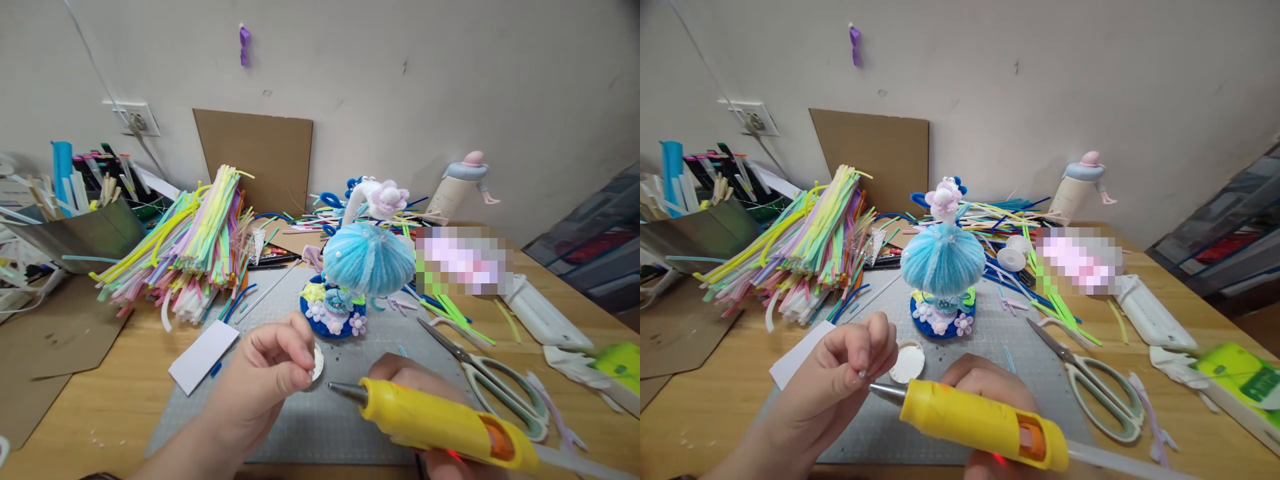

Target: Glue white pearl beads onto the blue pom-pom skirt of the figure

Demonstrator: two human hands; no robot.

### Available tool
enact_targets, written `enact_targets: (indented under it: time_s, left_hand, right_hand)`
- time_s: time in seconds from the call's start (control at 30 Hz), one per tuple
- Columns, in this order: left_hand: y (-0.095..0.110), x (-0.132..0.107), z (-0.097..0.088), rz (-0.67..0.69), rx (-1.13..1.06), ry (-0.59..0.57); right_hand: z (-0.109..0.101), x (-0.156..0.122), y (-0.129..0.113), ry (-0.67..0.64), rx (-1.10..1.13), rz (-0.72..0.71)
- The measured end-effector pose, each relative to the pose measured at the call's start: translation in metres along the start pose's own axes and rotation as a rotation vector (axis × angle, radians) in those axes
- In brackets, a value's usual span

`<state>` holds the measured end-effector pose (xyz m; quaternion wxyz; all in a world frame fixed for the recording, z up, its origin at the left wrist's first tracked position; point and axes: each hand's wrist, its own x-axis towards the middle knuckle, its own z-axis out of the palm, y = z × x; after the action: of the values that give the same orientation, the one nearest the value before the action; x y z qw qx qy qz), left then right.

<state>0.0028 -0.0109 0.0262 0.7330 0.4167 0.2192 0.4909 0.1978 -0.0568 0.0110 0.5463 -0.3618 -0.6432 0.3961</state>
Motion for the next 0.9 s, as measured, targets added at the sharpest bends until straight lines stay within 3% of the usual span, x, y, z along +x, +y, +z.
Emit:
enact_targets:
  time_s: [0.17,0.5,0.9]
  left_hand:
    - [-0.0026,-0.0007,0.0039,0.001,-0.004,-0.007]
    - [-0.0055,-0.0018,0.0044,0.011,-0.041,-0.020]
    - [-0.0063,-0.0036,0.0053,0.024,-0.045,-0.040]
  right_hand:
    - [-0.0031,-0.0041,0.0061,-0.033,0.055,0.107]
    - [-0.0043,-0.0046,0.0010,-0.063,-0.112,-0.018]
    - [-0.0027,-0.0052,-0.0004,-0.029,-0.212,-0.026]
